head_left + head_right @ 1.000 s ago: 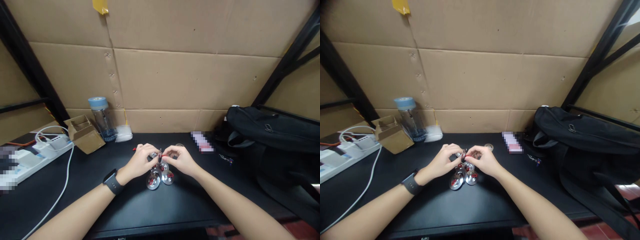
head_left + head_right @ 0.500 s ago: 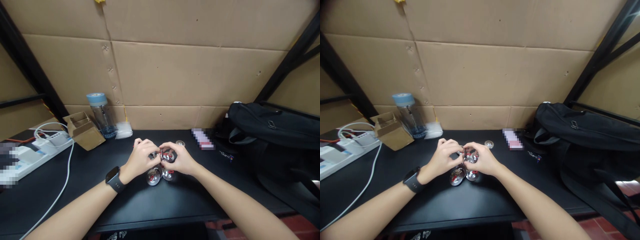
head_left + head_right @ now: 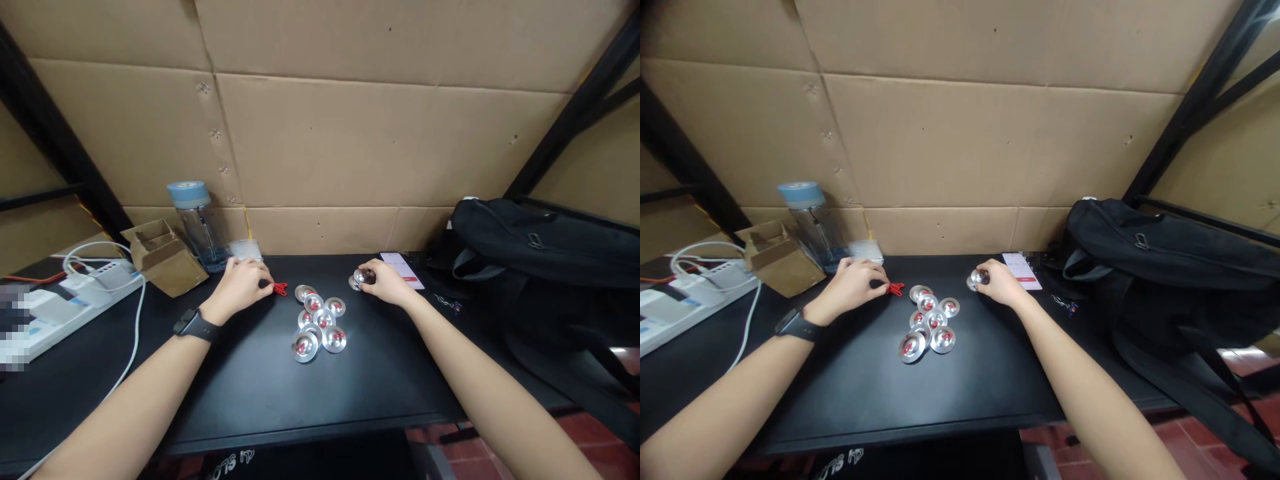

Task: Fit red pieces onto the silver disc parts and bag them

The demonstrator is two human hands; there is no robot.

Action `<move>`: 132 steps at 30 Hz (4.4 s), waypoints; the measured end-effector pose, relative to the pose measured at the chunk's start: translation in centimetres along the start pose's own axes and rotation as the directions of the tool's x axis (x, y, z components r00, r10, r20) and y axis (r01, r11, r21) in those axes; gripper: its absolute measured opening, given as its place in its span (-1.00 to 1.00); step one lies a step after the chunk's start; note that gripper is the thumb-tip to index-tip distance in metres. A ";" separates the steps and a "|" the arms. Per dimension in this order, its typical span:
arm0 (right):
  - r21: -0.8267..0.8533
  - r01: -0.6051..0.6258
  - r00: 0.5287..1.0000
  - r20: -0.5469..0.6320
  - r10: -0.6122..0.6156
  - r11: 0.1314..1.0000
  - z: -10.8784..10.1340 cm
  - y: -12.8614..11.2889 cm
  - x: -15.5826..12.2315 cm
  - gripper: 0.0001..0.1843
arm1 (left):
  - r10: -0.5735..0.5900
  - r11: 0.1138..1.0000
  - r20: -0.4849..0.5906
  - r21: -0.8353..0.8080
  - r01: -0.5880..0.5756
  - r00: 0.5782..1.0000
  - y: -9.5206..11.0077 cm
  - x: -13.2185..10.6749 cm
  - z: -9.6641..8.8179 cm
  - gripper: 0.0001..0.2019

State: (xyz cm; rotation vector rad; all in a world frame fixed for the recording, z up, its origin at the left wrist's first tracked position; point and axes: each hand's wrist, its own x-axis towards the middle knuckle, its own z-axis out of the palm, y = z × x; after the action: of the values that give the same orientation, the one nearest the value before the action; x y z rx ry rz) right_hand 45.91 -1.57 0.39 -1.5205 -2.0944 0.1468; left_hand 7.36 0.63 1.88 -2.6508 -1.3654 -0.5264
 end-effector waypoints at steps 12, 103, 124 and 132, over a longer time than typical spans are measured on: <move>-0.019 0.131 0.986 0.110 -0.128 0.991 0.1 -0.2 -0.5 -0.56 | 0.023 0.998 0.017 -0.055 -0.022 1.000 0.3 -0.1 0.7 -0.73; -0.078 0.180 0.980 0.102 -0.172 0.981 0.4 -2.0 -1.2 -0.53 | 0.411 0.910 0.052 -0.079 -0.407 0.910 8.7 0.1 2.0 -0.80; 0.085 0.221 0.968 0.103 -0.229 0.972 0.5 -3.7 -1.5 -0.58 | 0.289 0.956 0.018 -0.067 -0.287 0.957 9.1 0.4 2.6 -0.89; 0.364 0.262 0.955 0.038 -0.295 0.894 1.4 -6.9 -1.9 -0.61 | 0.199 0.953 -0.060 -0.223 -0.207 0.978 8.8 0.5 2.1 -0.87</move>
State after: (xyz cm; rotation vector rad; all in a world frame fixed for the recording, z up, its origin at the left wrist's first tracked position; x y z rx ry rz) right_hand 39.76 -5.48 1.24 -1.0059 -2.1871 0.4703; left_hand 15.27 -3.62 0.56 -2.9015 -1.0612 -0.7420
